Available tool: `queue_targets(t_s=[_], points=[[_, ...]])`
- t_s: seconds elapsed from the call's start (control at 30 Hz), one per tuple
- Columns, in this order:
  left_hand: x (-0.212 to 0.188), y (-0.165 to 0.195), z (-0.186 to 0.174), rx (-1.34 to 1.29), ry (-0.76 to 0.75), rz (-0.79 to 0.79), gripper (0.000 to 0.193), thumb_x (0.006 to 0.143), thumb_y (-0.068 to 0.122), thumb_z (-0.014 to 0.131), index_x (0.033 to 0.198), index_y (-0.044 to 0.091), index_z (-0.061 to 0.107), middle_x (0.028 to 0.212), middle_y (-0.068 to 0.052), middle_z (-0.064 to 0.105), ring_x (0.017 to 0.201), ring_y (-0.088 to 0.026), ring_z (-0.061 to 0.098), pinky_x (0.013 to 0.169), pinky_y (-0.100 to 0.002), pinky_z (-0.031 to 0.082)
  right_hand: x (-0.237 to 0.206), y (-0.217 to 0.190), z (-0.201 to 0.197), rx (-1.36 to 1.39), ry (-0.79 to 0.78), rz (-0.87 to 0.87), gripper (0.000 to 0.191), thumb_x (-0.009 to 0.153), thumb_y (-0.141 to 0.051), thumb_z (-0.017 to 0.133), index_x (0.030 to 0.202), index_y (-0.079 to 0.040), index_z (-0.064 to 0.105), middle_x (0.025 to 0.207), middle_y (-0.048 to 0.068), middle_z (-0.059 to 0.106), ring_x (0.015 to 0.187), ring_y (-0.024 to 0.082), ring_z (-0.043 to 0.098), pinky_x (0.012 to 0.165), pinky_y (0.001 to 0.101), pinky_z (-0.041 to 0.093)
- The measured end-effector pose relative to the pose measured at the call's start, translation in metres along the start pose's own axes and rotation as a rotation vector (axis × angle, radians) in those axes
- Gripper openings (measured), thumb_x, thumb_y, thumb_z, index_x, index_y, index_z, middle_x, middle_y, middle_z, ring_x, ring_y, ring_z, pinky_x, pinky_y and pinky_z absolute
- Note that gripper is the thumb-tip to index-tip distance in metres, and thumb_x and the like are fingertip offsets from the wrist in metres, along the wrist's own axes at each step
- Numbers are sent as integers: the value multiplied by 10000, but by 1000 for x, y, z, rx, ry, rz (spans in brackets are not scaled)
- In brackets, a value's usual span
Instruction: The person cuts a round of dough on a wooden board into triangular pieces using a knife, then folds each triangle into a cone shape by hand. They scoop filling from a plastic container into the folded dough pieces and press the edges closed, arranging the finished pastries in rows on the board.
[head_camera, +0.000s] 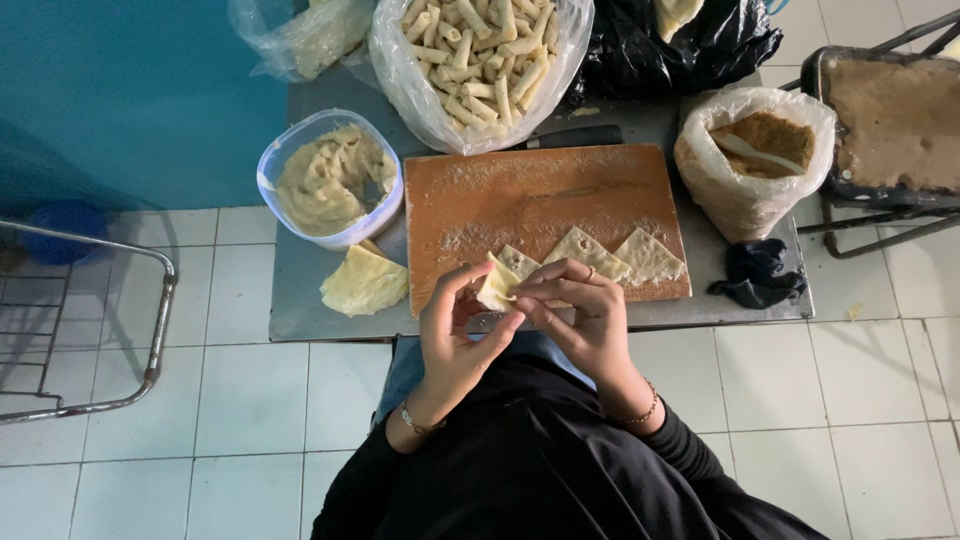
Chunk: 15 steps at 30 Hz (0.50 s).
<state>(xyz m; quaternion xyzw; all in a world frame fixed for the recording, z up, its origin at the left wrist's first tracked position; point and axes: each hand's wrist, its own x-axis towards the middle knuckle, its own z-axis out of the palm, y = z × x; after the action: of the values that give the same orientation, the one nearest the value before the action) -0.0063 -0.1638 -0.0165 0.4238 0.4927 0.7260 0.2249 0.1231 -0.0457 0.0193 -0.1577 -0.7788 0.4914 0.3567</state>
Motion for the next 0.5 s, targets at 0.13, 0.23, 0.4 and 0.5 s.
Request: queue_targets(t_s=[0.13, 0.23, 0.4, 0.5], points=[[-2, -3, 1, 13, 36, -36, 502, 957, -46, 715, 1402, -4, 487, 1230, -95, 615, 1151, -140, 642, 921, -269, 584, -7, 9, 4, -4, 13, 20, 82, 938, 11, 697, 1019, 19, 703, 984, 62, 696, 894, 106, 682, 775, 245, 565], [-2, -7, 0, -103, 47, -18, 479, 989, -62, 654, 1409, 14, 437, 1243, -110, 619, 1141, -145, 654, 922, -271, 580, -11, 20, 10, 72, 96, 196, 41, 1033, -23, 616, 1055, 10, 626, 908, 23, 635, 804, 59, 590, 682, 216, 482], [-8, -16, -1, -174, 107, -74, 464, 981, -82, 637, 1374, 29, 416, 1214, -115, 610, 1030, -130, 652, 829, -253, 555, -11, 35, 18, 658, 178, 354, 148, 1128, -144, 546, 1178, -6, 555, 996, -6, 600, 884, 46, 564, 772, 205, 484], [-14, -25, -2, -143, 71, -31, 461, 995, -84, 637, 1385, 35, 422, 1190, -111, 614, 1063, -132, 631, 895, -271, 538, -14, 32, 22, 723, 145, 405, 255, 1059, -203, 568, 1232, -16, 555, 1062, 0, 624, 942, 42, 593, 794, 190, 484]])
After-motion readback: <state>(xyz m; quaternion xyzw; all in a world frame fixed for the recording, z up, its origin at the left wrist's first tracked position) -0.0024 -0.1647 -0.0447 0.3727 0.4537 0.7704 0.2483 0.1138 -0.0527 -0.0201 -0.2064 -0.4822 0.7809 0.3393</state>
